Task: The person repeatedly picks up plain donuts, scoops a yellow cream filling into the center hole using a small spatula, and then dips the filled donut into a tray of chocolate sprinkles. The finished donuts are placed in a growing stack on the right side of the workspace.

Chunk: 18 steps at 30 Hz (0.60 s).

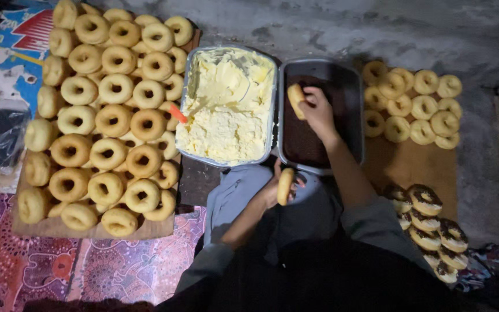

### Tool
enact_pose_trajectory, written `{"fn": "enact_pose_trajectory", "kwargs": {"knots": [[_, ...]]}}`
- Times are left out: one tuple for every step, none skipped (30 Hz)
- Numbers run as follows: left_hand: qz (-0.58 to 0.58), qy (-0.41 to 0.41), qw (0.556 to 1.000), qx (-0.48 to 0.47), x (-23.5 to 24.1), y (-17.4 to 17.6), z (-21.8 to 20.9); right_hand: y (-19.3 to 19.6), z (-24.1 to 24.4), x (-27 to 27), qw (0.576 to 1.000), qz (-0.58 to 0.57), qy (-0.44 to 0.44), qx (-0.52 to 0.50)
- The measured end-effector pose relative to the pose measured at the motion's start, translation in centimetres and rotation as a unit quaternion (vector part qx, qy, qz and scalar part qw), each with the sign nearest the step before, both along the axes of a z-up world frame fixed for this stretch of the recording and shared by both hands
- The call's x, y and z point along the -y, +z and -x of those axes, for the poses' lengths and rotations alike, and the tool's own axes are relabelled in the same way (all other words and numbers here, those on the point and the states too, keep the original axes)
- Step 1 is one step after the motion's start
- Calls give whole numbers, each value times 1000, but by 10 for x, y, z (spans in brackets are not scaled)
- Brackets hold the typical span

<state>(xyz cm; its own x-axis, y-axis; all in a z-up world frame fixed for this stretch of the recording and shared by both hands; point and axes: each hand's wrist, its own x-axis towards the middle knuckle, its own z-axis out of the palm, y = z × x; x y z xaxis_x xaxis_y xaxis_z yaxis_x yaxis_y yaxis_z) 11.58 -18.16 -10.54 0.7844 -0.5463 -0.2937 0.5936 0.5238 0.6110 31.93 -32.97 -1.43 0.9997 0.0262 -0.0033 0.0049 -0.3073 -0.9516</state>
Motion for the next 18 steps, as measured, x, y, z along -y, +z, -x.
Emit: {"fn": "enact_pose_trajectory", "kwargs": {"knots": [[-1, -17, 1000, 2, 1, 0, 1, -2, -4, -10, 993, 99, 17, 57], [2, -15, 1000, 10, 2, -1, 2, -3, -8, -18, 967, 218, 45, 127], [5, -14, 1000, 18, 4, -3, 3, -3, -9, -24, 920, 331, 71, 195], [8, -13, 1000, 25, 5, -7, 5, -2, -7, -28, 855, 438, 98, 259], [8, -21, 999, 36, 6, -10, 4, 0, -6, -31, 846, 456, 118, 251], [7, -29, 998, 47, 6, -15, 4, 4, -1, -34, 835, 474, 137, 243], [7, -35, 998, 58, 7, -20, 4, 8, 4, -35, 823, 492, 158, 236], [-4, -47, 997, 61, 9, -25, 4, 12, 11, -36, 804, 519, 189, 219], [-14, -58, 996, 65, 11, -31, 6, 17, 20, -36, 782, 546, 221, 203], [-24, -69, 995, 68, 13, -37, 7, 23, 31, -36, 759, 571, 252, 186], [-14, -75, 995, 68, 15, -43, 9, 28, 44, -35, 750, 569, 286, 177], [-5, -81, 994, 69, 17, -50, 12, 34, 58, -34, 741, 566, 319, 168], [5, -87, 994, 71, 20, -55, 12, 41, 69, -33, 730, 564, 350, 160], [71, -76, 993, 61, 25, -59, 13, 49, 77, -32, 723, 563, 385, 107], [136, -65, 987, 49, 28, -61, 13, 57, 82, -29, 714, 560, 418, 53], [202, -53, 977, 37, 29, -62, 13, 65, 83, -26, 701, 554, 449, -2], [169, -53, 984, 30, 29, -63, 14, 70, 82, -24, 759, 450, 466, -59], [137, -53, 989, 22, 28, -62, 15, 74, 77, -21, 804, 338, 476, -115]]}}
